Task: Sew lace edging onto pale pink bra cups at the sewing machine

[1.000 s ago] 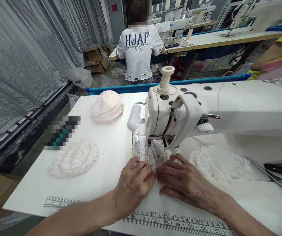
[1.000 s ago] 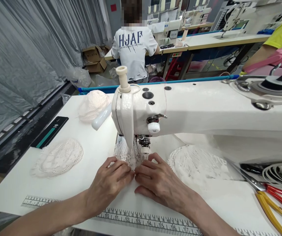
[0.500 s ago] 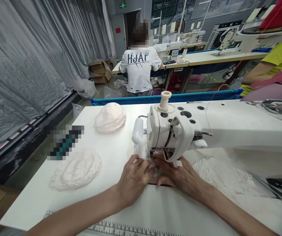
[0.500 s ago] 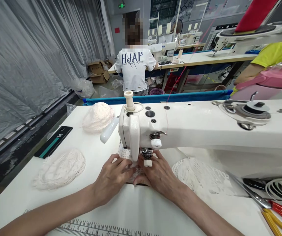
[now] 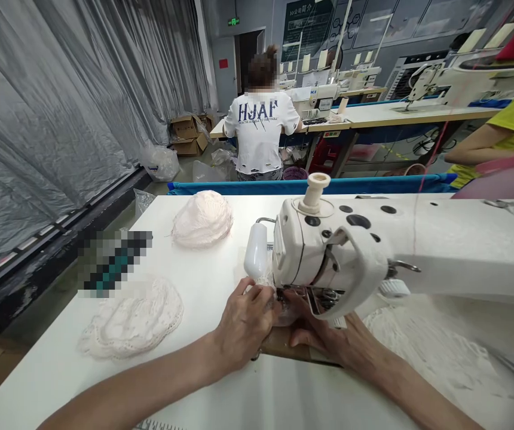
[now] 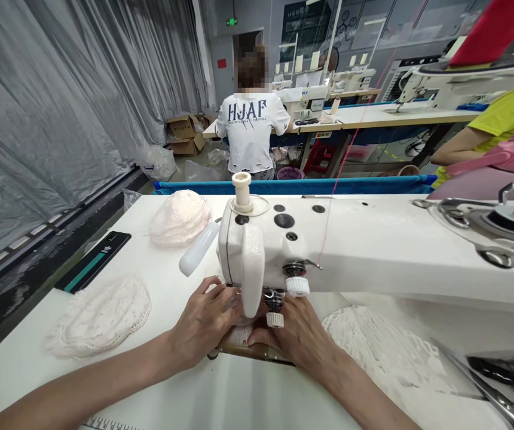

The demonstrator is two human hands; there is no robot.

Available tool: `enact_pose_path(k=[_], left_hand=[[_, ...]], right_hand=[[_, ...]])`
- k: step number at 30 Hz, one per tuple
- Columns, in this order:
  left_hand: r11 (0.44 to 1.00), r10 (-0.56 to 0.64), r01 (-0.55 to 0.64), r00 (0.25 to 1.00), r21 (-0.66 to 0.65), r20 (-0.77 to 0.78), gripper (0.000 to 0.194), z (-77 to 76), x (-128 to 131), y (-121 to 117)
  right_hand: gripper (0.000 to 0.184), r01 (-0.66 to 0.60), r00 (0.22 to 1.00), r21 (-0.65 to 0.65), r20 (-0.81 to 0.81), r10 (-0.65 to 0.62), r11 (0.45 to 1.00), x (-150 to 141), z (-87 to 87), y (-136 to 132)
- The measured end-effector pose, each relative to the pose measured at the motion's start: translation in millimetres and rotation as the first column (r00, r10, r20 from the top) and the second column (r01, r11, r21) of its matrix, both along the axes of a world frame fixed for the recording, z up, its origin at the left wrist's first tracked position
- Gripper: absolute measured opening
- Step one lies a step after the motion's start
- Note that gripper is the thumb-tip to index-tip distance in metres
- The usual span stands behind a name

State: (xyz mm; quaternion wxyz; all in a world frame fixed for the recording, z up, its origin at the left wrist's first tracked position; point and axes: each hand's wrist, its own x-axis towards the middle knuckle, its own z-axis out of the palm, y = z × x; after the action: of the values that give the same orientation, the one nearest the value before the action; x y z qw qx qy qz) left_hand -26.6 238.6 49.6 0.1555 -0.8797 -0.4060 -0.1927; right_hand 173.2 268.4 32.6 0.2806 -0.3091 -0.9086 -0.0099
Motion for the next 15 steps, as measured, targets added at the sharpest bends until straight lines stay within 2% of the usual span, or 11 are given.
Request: enact_pose_path(k=[6, 15], left_hand=[[0.998, -0.054, 0.054, 0.999, 0.010, -0.007, 0.015, 7.6, 4, -12], [0.997, -0.040, 0.040, 0.999, -0.061, 0.011, 0.016, 5.6, 6, -17]], right_hand=[[0.048, -0.140, 0.988, 0.064, 0.079, 0.135, 0.988, 4, 15.4, -14], [0.044, -0.109, 0.992, 0.085, 0.071, 0.104, 0.990, 8, 12.1, -17]])
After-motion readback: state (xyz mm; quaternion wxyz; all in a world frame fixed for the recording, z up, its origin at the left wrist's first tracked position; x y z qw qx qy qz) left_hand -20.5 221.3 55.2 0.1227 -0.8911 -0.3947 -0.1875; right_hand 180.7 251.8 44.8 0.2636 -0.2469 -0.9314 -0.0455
